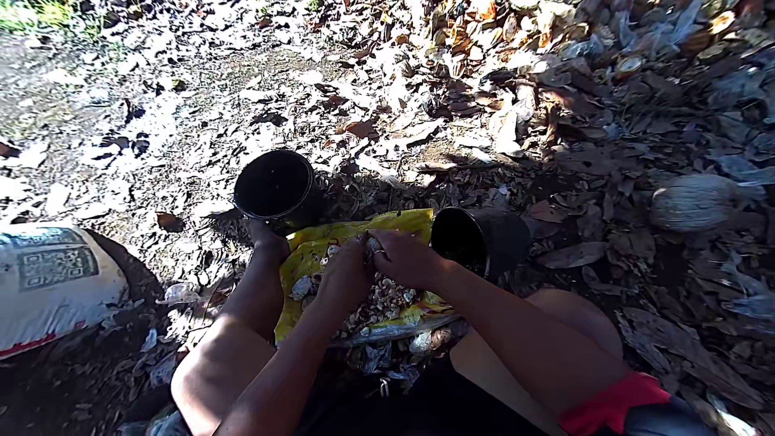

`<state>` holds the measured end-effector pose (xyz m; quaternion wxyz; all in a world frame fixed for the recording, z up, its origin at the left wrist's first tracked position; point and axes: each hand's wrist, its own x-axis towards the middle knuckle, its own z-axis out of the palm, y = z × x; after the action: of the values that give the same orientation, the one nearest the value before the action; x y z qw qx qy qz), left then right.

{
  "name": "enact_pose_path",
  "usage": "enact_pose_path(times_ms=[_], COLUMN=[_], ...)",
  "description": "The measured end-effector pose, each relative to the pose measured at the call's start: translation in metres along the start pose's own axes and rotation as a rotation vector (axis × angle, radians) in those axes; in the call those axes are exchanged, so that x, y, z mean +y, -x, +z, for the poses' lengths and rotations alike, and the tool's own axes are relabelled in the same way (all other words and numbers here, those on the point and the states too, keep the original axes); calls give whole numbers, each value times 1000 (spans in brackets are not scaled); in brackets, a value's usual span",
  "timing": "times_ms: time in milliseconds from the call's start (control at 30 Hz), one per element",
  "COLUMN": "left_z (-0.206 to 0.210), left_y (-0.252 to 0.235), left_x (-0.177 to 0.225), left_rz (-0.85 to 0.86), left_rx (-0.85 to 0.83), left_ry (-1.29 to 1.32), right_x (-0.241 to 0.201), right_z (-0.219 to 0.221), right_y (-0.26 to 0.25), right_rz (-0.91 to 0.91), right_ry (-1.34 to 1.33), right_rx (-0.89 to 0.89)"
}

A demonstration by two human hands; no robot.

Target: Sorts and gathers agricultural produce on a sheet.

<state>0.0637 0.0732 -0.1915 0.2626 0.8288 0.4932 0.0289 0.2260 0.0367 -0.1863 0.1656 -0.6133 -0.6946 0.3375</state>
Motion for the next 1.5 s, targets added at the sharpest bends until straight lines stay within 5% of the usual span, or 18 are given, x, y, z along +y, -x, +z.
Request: enact_pose_path(times_ms=[400, 733, 1000, 1233, 1500], left_z=[19, -1, 0, 7, 0], left_y=[-8, -1, 2, 4, 0], left_x=[3, -29, -25, -18, -13], left_rz=[15, 126, 164, 241, 252], left_rx=[-18, -60, 94, 286, 206], left_ry=[85, 803, 606, 540, 486], right_x=[1, 13, 5, 2, 0], right_z=[4, -7, 0, -3, -6], right_y=[-1, -1, 1, 5, 7], right_rz=[176, 91, 8, 4, -47], right_ry=[-74, -529, -276, -321, -211], right_rx=[70, 171, 173, 156, 138])
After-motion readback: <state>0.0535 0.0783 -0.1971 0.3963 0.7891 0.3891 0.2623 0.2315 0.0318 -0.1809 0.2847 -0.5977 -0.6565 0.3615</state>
